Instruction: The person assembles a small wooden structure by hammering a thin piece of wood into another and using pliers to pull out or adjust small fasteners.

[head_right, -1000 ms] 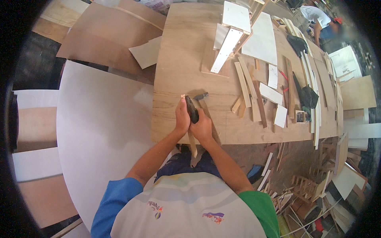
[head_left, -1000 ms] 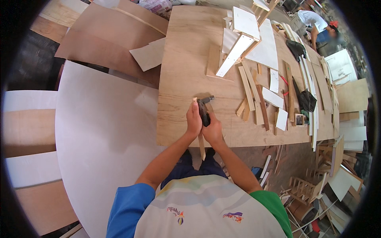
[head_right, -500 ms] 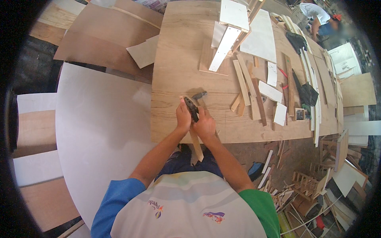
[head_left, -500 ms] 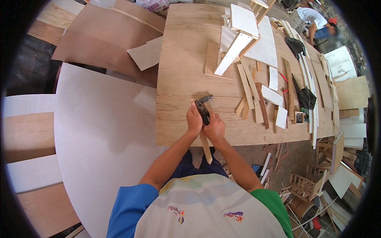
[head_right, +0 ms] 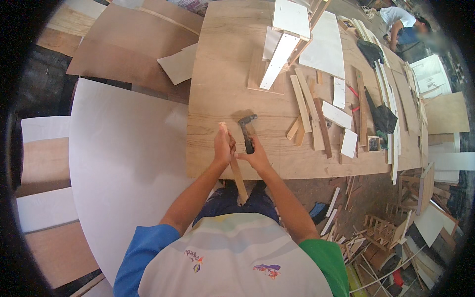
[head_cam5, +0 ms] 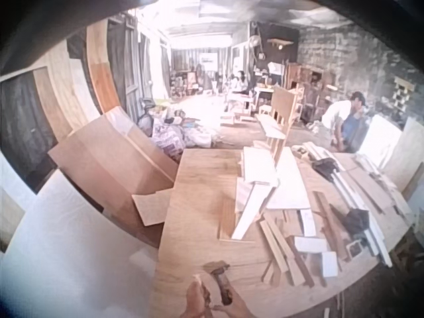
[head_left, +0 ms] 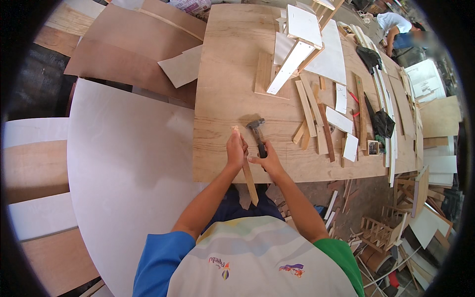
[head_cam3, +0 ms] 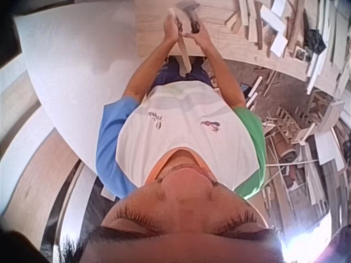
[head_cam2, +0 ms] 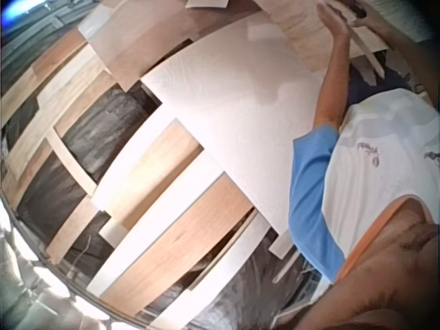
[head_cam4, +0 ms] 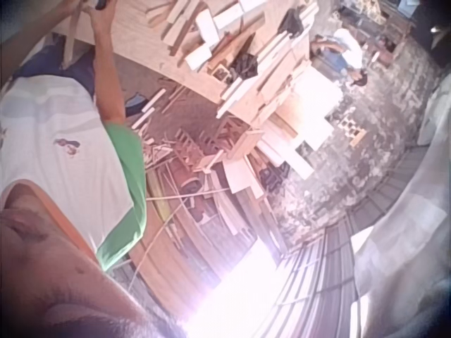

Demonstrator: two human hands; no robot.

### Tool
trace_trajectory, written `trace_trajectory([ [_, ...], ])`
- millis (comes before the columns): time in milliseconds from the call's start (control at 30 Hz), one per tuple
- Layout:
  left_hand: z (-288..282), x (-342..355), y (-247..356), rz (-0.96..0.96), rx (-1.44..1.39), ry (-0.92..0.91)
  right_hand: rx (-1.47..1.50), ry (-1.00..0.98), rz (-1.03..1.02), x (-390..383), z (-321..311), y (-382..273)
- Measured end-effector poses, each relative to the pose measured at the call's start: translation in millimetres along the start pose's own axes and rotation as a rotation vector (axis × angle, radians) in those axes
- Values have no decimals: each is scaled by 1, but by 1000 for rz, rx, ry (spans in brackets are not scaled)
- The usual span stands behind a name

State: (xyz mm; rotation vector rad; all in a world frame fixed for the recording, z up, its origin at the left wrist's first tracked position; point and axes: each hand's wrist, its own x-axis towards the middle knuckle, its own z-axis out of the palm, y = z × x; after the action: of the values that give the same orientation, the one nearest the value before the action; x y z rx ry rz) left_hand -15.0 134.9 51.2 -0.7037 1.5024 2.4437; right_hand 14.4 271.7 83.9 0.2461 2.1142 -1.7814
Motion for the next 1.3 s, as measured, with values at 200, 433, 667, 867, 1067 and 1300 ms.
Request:
trace_trajectory([
  [200, 6, -13, 14, 4, -143, -236, -148, -18, -118, -8, -1, 6],
  [433, 15, -20, 19, 44, -158, -238, 245, -128, -95, -14, -5, 16],
  [667, 15, -24, 38, -132, -119, -422, -185, -102, -244, -28, -37, -11],
  [867, 14, -28, 45, -193, 56, -365, -327, -75, -249, -19, -66, -15],
  [1067, 15, -36, 49, -231, 92, -465, -365, -232, -248, -15, -95, -17],
  [1300, 19, -41, 52, -301, 40, -536, -213, -442, -264, -18, -115, -31],
])
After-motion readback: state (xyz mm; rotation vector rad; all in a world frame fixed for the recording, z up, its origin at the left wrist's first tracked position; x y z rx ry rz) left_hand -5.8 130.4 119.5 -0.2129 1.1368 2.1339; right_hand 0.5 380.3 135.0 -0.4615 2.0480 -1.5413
